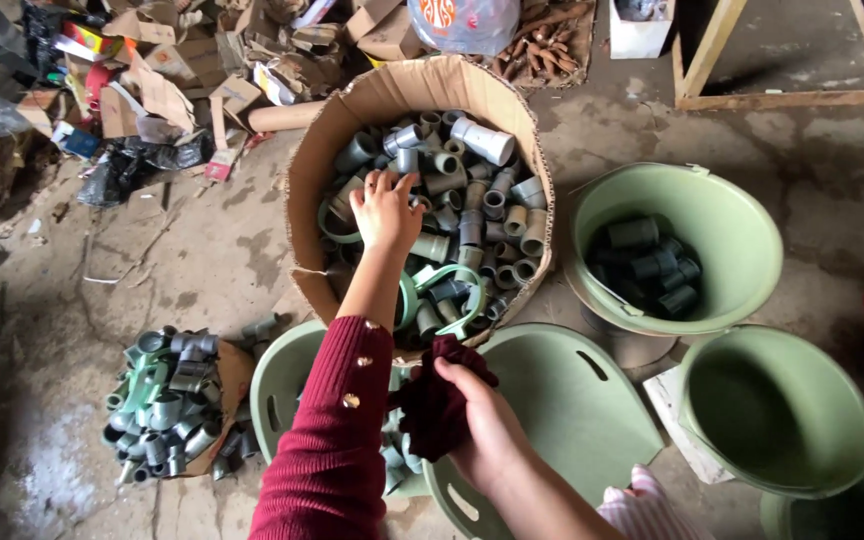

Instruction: The person sits on the floor and repeatedly picks up small gray plastic pipe fittings from a cardboard box. Using a maroon cloth, they wipe each fitting and place it into a green plastic basin. The process is repeated continuously throughout the clip.

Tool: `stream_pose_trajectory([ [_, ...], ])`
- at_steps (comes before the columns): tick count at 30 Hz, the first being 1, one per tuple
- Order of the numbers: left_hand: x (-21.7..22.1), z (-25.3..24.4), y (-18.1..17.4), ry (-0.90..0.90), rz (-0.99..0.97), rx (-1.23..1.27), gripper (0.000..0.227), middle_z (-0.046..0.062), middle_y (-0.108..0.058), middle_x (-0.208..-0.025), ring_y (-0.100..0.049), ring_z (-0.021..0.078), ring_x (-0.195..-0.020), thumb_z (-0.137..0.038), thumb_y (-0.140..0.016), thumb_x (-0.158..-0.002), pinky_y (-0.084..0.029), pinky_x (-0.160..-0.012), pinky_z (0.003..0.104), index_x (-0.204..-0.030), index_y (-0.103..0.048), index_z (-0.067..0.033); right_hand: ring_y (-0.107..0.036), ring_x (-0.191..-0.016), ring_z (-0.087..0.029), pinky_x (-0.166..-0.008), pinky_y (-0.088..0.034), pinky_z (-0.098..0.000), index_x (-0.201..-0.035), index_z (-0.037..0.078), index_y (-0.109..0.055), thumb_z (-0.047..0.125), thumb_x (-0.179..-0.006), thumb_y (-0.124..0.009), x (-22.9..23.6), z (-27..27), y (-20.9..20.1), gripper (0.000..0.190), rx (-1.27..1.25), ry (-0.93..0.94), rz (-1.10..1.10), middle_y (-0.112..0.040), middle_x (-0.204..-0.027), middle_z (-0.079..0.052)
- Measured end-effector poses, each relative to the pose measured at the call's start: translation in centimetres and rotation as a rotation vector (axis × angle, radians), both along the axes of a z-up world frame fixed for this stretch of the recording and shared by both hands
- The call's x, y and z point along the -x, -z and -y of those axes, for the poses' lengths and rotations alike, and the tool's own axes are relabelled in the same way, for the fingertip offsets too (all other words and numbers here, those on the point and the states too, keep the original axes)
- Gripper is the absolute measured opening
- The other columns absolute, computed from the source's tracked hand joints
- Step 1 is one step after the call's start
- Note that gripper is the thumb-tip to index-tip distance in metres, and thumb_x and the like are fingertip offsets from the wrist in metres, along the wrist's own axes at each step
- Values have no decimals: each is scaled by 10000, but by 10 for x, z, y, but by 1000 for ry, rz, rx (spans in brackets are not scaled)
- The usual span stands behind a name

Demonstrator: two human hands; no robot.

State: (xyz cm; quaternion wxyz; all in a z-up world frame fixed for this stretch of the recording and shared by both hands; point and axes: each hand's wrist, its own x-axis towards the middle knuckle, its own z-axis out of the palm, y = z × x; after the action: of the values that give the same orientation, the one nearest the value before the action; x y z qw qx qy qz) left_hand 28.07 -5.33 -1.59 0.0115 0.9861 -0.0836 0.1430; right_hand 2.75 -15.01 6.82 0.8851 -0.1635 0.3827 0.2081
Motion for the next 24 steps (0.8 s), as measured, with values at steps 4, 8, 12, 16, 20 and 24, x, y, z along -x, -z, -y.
stream_pose_trajectory([
  [4, 0, -24, 19, 73, 212, -24, 412, 16, -590, -997, -418, 246, -1086, -388, -598, -666, -332, -792, 426, -1061, -568, -276, -561, -712, -258, -602, -437, -370, -887, 65, -556, 153, -751, -557, 9, -6, 5, 162, -28, -43, 111, -595, -816, -110],
  [8, 2, -14, 16, 49, 88, -105, 529, 100, -493, -1140, -335, 321, -1160, -308, -513, -728, -290, -859, 456, -1237, -377, -264, -551, -680, -284, -547, -420, -351, -908, 5, -566, 165, -786, -540, 17, -14, 3, 203, 15, -67, 36, -599, -831, -145],
  [12, 8, 16, -11, 18, -224, -123, 611, 168, -134, -1403, -20, 343, -1303, -115, -408, -757, -128, -984, 493, -1293, -248, -361, -553, -655, -288, -512, -419, -367, -848, -18, -547, 186, -817, -485, 17, -13, 28, 215, -13, -77, 121, -558, -747, -150],
  [16, -3, 25, -16, -49, -380, -139, 513, 125, -103, -1433, 12, 311, -1321, -199, -349, -793, -79, -975, 465, -1282, -302, -346, -559, -691, -319, -615, -433, -378, -877, -35, -543, 162, -827, -492, 5, 2, 3, 210, 10, 5, 64, -559, -765, -181],
  [20, 1, 14, -4, 31, -211, -124, 500, 117, -277, -1351, -166, 258, -1270, -242, -505, -735, -157, -936, 503, -1220, -430, -340, -541, -672, -282, -599, -414, -348, -889, 35, -575, 171, -697, -591, 2, 13, 10, 235, 130, 49, -3, -603, -803, -149],
  [24, 20, 0, -13, 162, 79, 143, 346, 68, -550, -988, -461, 285, -988, -292, -557, -730, -329, -808, 418, -1076, -556, -309, -523, -701, -226, -598, -436, -349, -912, 49, -505, 184, -783, -510, 4, 22, 8, 186, 58, 100, 233, -550, -801, -93],
])
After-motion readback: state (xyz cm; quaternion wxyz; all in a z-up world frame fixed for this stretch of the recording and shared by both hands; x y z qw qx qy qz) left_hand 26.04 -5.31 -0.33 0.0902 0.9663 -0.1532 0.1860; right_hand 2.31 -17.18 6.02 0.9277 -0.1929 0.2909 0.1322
